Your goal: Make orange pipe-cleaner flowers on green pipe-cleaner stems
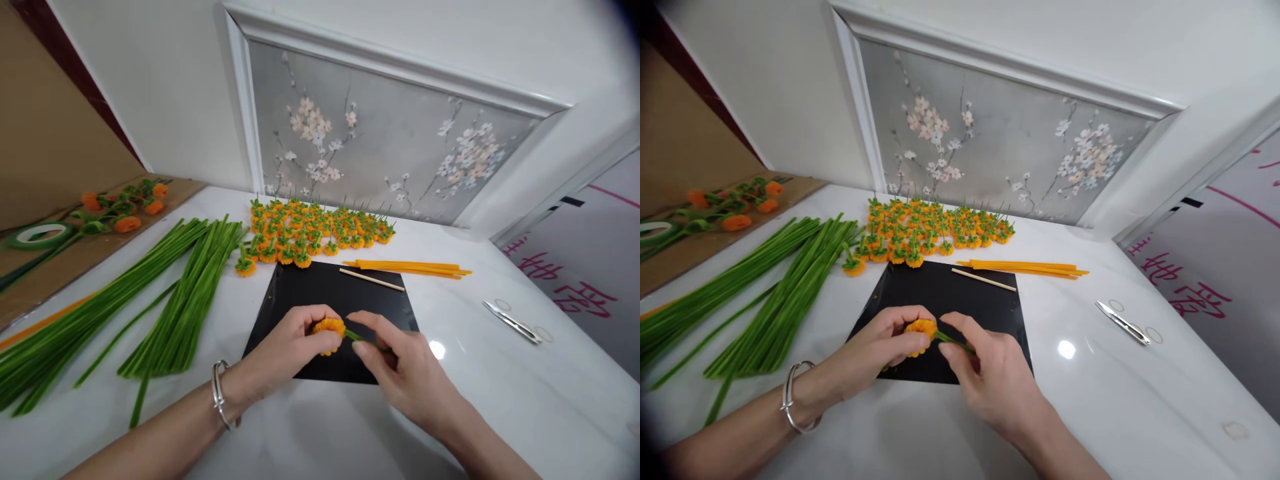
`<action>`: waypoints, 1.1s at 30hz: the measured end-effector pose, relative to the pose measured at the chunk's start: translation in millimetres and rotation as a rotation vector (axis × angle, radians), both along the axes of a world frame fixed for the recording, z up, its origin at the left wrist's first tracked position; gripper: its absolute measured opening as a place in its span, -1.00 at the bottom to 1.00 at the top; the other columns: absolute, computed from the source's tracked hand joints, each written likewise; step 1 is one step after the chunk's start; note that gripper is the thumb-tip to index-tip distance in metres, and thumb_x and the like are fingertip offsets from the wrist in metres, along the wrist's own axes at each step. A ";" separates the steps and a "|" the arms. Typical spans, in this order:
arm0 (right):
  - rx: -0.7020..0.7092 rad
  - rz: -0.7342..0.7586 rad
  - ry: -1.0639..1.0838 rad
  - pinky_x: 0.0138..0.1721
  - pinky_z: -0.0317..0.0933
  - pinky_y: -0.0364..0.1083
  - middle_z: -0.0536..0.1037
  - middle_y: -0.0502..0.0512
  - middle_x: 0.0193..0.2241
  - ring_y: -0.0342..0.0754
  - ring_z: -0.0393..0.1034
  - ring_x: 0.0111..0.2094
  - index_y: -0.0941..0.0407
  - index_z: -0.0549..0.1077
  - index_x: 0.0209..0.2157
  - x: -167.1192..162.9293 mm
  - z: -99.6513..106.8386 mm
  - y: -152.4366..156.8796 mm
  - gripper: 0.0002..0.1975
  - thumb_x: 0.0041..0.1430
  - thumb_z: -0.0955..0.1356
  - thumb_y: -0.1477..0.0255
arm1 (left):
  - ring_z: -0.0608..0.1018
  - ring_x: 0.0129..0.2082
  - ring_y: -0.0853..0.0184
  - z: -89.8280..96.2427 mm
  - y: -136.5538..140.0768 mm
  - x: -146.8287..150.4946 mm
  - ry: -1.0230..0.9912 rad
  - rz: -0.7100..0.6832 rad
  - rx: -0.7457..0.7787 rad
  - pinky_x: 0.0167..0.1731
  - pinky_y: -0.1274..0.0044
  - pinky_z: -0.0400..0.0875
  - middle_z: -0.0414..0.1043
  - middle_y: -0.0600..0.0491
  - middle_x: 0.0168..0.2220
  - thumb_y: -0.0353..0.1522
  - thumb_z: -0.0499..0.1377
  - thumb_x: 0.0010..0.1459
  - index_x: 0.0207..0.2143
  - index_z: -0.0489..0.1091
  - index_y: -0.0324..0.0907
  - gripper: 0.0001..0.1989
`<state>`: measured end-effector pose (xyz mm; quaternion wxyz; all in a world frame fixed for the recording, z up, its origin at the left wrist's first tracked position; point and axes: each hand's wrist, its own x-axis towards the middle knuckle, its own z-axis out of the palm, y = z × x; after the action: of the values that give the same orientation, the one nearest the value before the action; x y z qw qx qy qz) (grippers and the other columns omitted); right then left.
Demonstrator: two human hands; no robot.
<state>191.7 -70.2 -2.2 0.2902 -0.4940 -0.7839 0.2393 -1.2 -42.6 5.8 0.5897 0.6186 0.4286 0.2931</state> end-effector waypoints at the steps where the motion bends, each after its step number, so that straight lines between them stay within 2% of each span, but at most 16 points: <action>1: 0.037 0.005 -0.041 -0.60 0.13 -0.21 0.35 -0.12 -0.61 -0.19 0.19 -0.67 0.03 0.34 0.01 -1.4 -1.3 0.3 -0.68 0.21 0.27 0.36 | 0.18 -0.55 0.47 -0.4 -0.2 0.9 -0.003 0.016 0.005 -0.56 0.62 0.07 0.16 0.19 -0.54 -0.41 0.10 0.08 -0.42 0.34 -0.20 -0.94; 4: 0.113 0.010 -0.102 -0.45 0.32 -0.14 0.51 0.06 -0.34 -0.08 0.42 -0.45 0.06 0.30 0.07 -7.3 -8.7 2.5 -0.57 0.15 0.34 0.33 | 0.25 -0.49 0.44 -1.6 -2.2 3.9 0.034 0.033 0.043 -0.50 0.61 0.15 0.22 0.16 -0.50 -0.38 0.12 0.10 -0.41 0.36 -0.23 -0.91; 7: 0.153 0.053 -0.078 -0.32 0.40 -0.08 0.49 0.17 -0.18 0.00 0.47 -0.26 0.09 0.26 0.09 -12.1 -17.3 5.2 -0.58 0.20 0.31 0.33 | 0.32 -0.41 0.41 -3.0 -5.3 5.6 0.014 0.005 0.031 -0.42 0.60 0.23 0.30 0.11 -0.41 -0.32 0.17 0.11 -0.29 0.39 -0.24 -0.84; 9: 0.196 0.063 -0.064 -0.29 0.41 -0.08 0.50 0.18 -0.21 -0.01 0.48 -0.26 0.12 0.26 0.09 -12.5 -21.1 6.6 -0.63 0.27 0.24 0.35 | 0.33 -0.42 0.42 -4.3 -6.1 5.0 -0.069 0.006 -0.041 -0.43 0.60 0.24 0.32 0.10 -0.38 -0.23 0.16 0.15 -0.20 0.39 -0.21 -0.75; 12: 0.262 0.033 -0.065 -0.30 0.39 -0.11 0.52 0.17 -0.27 -0.04 0.48 -0.31 0.15 0.30 0.05 -8.9 -22.5 8.4 -0.69 0.31 0.19 0.38 | 0.29 -0.52 0.47 -6.3 -3.4 1.9 -0.244 0.067 -0.214 -0.51 0.63 0.21 0.31 0.11 -0.42 -0.08 0.04 0.21 -0.17 0.39 -0.19 -0.62; 15: 0.311 0.010 -0.074 -0.36 0.37 -0.15 0.53 0.12 -0.36 -0.07 0.47 -0.38 0.14 0.37 -0.05 -3.8 -21.1 9.9 -0.75 0.32 0.18 0.40 | 0.30 -0.53 0.49 -6.4 1.4 -1.3 -0.329 0.105 -0.299 -0.52 0.65 0.21 0.35 0.10 -0.41 -0.11 0.09 0.20 -0.19 0.40 -0.19 -0.66; 18: 0.359 -0.006 -0.106 -0.33 0.39 -0.14 0.58 0.15 -0.29 -0.05 0.51 -0.35 0.15 0.34 0.00 -0.5 -19.8 10.5 -0.72 0.32 0.18 0.39 | 0.33 -0.49 0.51 -5.2 3.8 -2.6 -0.301 0.092 -0.290 -0.49 0.68 0.22 0.39 0.11 -0.38 -0.23 0.22 0.12 -0.18 0.41 -0.18 -0.74; 20: 0.385 -0.008 -0.142 -0.32 0.40 -0.12 0.59 0.17 -0.24 -0.04 0.52 -0.34 0.17 0.30 0.06 0.4 -19.3 10.5 -0.67 0.31 0.18 0.39 | 0.35 -0.48 0.51 -4.7 3.8 -3.0 -0.283 0.099 -0.286 -0.48 0.68 0.23 0.41 0.11 -0.36 -0.23 0.23 0.12 -0.18 0.41 -0.16 -0.74; 24: 0.406 -0.002 -0.175 -0.38 0.37 -0.12 0.61 0.15 -0.32 -0.04 0.51 -0.42 0.18 0.35 0.04 2.1 -19.0 11.6 -0.67 0.32 0.16 0.41 | 0.40 -0.44 0.48 -4.0 4.4 -5.3 -0.301 0.082 -0.311 -0.45 0.65 0.27 0.43 0.09 -0.34 -0.19 0.18 0.15 -0.21 0.43 -0.18 -0.74; 28: 0.420 -0.023 -0.192 -0.42 0.32 -0.13 0.61 0.13 -0.40 -0.07 0.48 -0.49 0.17 0.40 0.01 4.5 -18.5 12.8 -0.67 0.33 0.15 0.40 | 0.46 -0.42 0.45 -3.3 7.0 -6.8 -0.291 0.009 -0.263 -0.42 0.64 0.31 0.48 0.08 -0.36 -0.35 0.28 0.07 -0.24 0.42 -0.20 -0.81; 31: 0.373 -0.023 -0.190 -0.47 0.27 -0.15 0.58 0.07 -0.49 -0.09 0.42 -0.55 0.16 0.40 0.01 4.7 -15.5 12.5 -0.67 0.32 0.18 0.36 | 0.49 -0.40 0.46 -3.7 8.2 -5.3 -0.305 0.049 -0.229 -0.36 0.63 0.35 0.49 0.09 -0.33 -0.41 0.29 0.04 -0.24 0.41 -0.20 -0.80; 33: 0.280 0.004 -0.149 -0.50 0.27 -0.16 0.55 0.02 -0.52 -0.09 0.40 -0.55 0.16 0.38 0.02 3.4 -12.8 12.1 -0.65 0.27 0.24 0.31 | 0.49 -0.42 0.47 -4.1 8.4 -3.6 -0.292 0.098 -0.197 -0.34 0.62 0.36 0.48 0.10 -0.33 -0.43 0.29 0.02 -0.25 0.40 -0.20 -0.79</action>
<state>195.1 -58.1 -14.9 0.2970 -0.4635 -0.8299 0.0909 -4.8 -34.2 1.8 0.6883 0.4870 0.3948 0.3649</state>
